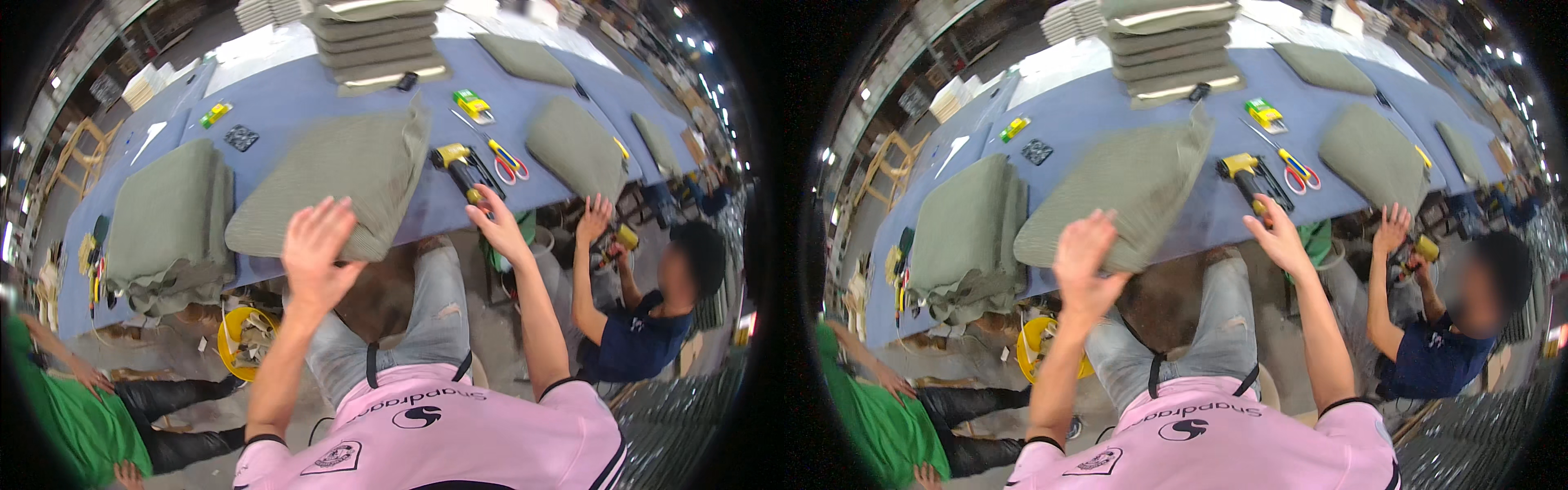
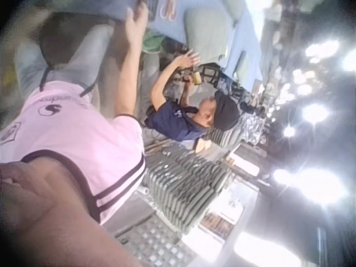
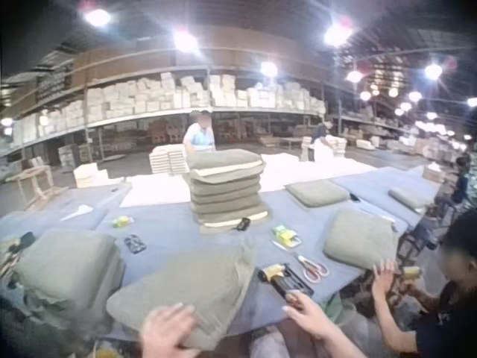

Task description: The person staples fabric onto cushion frames using a staple gun, then uses a seam ripper to open seams and scissors to trim excess fabric. The person folds and tucks fabric edges to finish the cushion cover.

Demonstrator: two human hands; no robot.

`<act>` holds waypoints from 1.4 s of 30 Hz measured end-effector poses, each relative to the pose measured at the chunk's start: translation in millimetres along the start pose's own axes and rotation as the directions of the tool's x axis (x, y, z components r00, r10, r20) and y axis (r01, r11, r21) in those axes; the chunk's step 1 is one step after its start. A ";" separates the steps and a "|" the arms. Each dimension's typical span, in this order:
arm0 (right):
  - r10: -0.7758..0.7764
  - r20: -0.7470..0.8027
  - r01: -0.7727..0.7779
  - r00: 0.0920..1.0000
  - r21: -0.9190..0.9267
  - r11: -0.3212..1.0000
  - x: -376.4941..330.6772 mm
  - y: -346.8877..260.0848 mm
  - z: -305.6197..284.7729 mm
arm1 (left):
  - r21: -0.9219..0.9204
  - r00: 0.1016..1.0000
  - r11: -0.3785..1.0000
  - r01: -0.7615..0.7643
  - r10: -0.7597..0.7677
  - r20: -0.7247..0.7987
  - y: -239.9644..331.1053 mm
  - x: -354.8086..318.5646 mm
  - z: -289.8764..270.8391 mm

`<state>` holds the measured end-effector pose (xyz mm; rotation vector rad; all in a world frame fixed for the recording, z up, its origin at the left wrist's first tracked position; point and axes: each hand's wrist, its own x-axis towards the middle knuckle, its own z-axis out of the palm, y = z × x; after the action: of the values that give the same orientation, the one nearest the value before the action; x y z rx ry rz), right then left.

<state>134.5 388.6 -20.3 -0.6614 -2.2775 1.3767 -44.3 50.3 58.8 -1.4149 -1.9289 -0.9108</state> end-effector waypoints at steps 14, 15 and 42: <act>-0.008 -0.211 0.036 0.978 0.132 0.991 -38.0 21.0 18.7 | -0.797 0.306 0.199 0.570 -0.952 -0.019 -39.5 -61.7 -110.0; 0.047 -0.201 -0.027 0.978 0.100 0.995 -40.3 8.8 27.5 | -0.757 0.290 0.213 0.618 -0.956 -0.032 -52.1 -78.1 -94.7; -0.324 -0.130 0.231 0.937 -0.464 0.855 70.2 15.3 99.6 | 0.002 0.603 0.603 0.797 -0.797 0.005 -148.4 -155.8 27.4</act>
<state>25.2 365.1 -71.1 -0.5430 -2.4136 0.6229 -145.4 -47.3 -106.4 -0.4536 -2.6058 -1.2736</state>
